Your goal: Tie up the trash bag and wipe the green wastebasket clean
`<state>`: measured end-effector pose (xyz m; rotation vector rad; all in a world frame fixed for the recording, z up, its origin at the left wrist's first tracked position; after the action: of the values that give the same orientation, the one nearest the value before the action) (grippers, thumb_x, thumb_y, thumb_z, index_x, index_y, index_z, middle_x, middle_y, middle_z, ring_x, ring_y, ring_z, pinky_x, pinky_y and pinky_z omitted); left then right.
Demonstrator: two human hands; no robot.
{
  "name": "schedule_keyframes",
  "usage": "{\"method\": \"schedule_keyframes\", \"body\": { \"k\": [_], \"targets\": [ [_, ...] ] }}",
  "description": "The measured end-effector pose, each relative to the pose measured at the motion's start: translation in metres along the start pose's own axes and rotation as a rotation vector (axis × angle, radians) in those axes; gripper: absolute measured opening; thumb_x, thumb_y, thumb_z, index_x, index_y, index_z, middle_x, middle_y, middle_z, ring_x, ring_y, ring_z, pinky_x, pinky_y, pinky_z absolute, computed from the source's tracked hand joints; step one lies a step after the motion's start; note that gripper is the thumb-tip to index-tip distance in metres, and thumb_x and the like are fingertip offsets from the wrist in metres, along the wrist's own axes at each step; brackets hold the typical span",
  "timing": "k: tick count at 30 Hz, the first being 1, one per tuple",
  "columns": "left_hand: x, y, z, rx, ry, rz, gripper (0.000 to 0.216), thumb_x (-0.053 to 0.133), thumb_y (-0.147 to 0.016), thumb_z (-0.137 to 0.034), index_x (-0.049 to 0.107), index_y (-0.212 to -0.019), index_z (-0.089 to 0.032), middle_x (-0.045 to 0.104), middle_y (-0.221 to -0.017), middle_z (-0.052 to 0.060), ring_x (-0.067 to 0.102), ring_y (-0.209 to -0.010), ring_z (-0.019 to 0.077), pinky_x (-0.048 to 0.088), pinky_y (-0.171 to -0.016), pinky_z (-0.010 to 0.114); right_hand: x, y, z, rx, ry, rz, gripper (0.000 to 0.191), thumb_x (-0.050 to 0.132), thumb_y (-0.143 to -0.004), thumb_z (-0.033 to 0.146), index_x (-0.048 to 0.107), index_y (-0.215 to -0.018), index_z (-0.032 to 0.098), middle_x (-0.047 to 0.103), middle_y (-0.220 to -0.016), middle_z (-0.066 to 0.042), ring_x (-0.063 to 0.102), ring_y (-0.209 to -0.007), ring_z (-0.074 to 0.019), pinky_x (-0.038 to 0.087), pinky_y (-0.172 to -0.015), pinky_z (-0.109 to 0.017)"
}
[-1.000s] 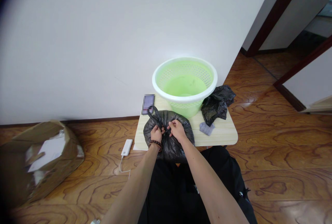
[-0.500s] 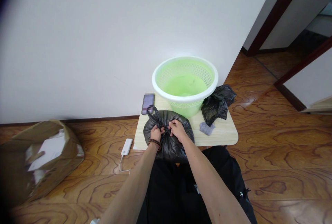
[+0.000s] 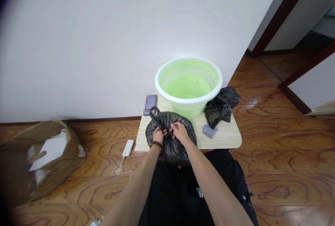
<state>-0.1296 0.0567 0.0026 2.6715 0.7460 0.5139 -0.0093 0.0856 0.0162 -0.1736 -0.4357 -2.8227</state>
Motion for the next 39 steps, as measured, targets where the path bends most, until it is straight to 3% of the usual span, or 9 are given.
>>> {"method": "schedule_keyframes", "body": {
  "k": [4, 8, 12, 17, 21, 25, 30, 33, 39],
  "targets": [
    [0.000, 0.015, -0.011, -0.001, 0.059, 0.118, 0.006, 0.050, -0.063, -0.021, 0.051, -0.066, -0.016, 0.046, -0.050, -0.004, 0.043, -0.045, 0.0063, 0.035, -0.048, 0.020, 0.001, 0.011, 0.011, -0.001, -0.009, 0.014, 0.029, 0.057, -0.077, 0.046, 0.052, -0.079, 0.017, 0.062, -0.076, -0.001, 0.038, -0.039, -0.0023, 0.047, -0.038, -0.020],
    [-0.008, 0.033, -0.023, -0.019, 0.093, 0.208, 0.028, 0.064, -0.058, -0.019, 0.059, -0.085, -0.015, 0.058, -0.068, -0.001, 0.056, -0.066, 0.0106, 0.042, -0.066, 0.024, -0.007, 0.025, 0.025, 0.012, -0.005, 0.116, 0.025, 0.056, -0.079, 0.041, 0.057, -0.086, 0.017, 0.061, -0.091, -0.004, 0.054, -0.054, -0.0061, 0.055, -0.052, -0.026],
    [-0.016, 0.040, -0.038, 0.015, -0.048, 0.278, 0.037, 0.072, -0.060, -0.029, 0.063, -0.093, -0.012, 0.065, -0.082, 0.005, 0.059, -0.075, 0.0131, 0.042, -0.078, 0.029, -0.023, 0.035, 0.037, -0.087, 0.296, 0.134, 0.020, 0.057, -0.079, 0.029, 0.062, -0.094, 0.018, 0.062, -0.087, -0.004, 0.059, -0.062, -0.0100, 0.054, -0.056, -0.026],
    [-0.016, 0.038, -0.062, 0.054, -0.273, 0.286, 0.036, 0.066, -0.068, -0.040, 0.064, -0.091, -0.011, 0.068, -0.080, 0.009, 0.061, -0.076, 0.0173, 0.044, -0.072, 0.030, -0.028, 0.052, 0.059, -0.271, 0.695, 0.081, 0.016, 0.053, -0.080, 0.022, 0.064, -0.091, 0.017, 0.065, -0.078, -0.003, 0.060, -0.063, -0.0114, 0.049, -0.065, -0.025],
    [-0.004, 0.044, -0.072, 0.045, -0.055, 0.277, 0.024, 0.063, -0.073, -0.031, 0.058, -0.088, -0.013, 0.062, -0.068, 0.002, 0.060, -0.063, 0.0123, 0.046, -0.067, 0.027, -0.016, 0.069, 0.085, -0.423, 0.874, 0.029, 0.017, 0.051, -0.082, 0.025, 0.064, -0.089, 0.016, 0.066, -0.083, -0.005, 0.060, -0.075, -0.0137, 0.044, -0.073, -0.025],
    [0.004, 0.058, -0.078, -0.104, 0.082, 0.308, 0.018, 0.051, -0.081, -0.029, 0.056, -0.085, -0.012, 0.044, -0.052, -0.004, 0.048, -0.045, 0.0083, 0.038, -0.046, 0.022, -0.005, 0.080, 0.103, -0.502, 1.024, 0.060, 0.018, 0.050, -0.082, 0.027, 0.065, -0.087, 0.018, 0.065, -0.086, -0.005, 0.058, -0.078, -0.0140, 0.041, -0.075, -0.024],
    [0.003, 0.069, -0.083, -0.244, 0.025, 0.445, 0.013, 0.049, -0.077, -0.015, 0.058, -0.085, -0.011, 0.056, -0.067, 0.004, 0.056, -0.059, 0.0126, 0.042, -0.051, 0.025, -0.011, 0.079, 0.105, -0.430, 1.023, 0.032, 0.019, 0.050, -0.081, 0.026, 0.065, -0.089, 0.018, 0.067, -0.086, -0.005, 0.060, -0.078, -0.0142, 0.041, -0.075, -0.023],
    [0.000, 0.065, -0.081, -0.181, -0.026, 0.398, 0.011, 0.052, -0.074, -0.007, 0.057, -0.083, -0.011, 0.060, -0.072, 0.006, 0.058, -0.063, 0.0115, 0.045, -0.059, 0.025, -0.015, 0.077, 0.099, -0.351, 0.966, 0.049, 0.018, 0.052, -0.080, 0.026, 0.065, -0.089, 0.017, 0.068, -0.083, -0.004, 0.061, -0.076, -0.0139, 0.042, -0.072, -0.022],
    [0.000, 0.056, -0.067, -0.040, -0.188, 0.371, 0.012, 0.063, -0.072, -0.021, 0.056, -0.075, -0.012, 0.063, -0.068, 0.006, 0.057, -0.059, 0.0113, 0.044, -0.059, 0.025, -0.012, 0.079, 0.094, -0.359, 0.934, 0.078, 0.015, 0.054, -0.079, 0.028, 0.064, -0.086, 0.018, 0.068, -0.080, -0.003, 0.061, -0.074, -0.0141, 0.043, -0.069, -0.022]
  ]
}}
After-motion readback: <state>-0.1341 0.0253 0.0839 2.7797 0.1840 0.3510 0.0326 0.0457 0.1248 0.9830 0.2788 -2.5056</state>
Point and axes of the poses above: each hand's wrist, its own y-axis away from the middle knuckle, its own x-axis out of the palm, z = x × y, the point moved 3 cm from there along -y, towards the middle knuckle
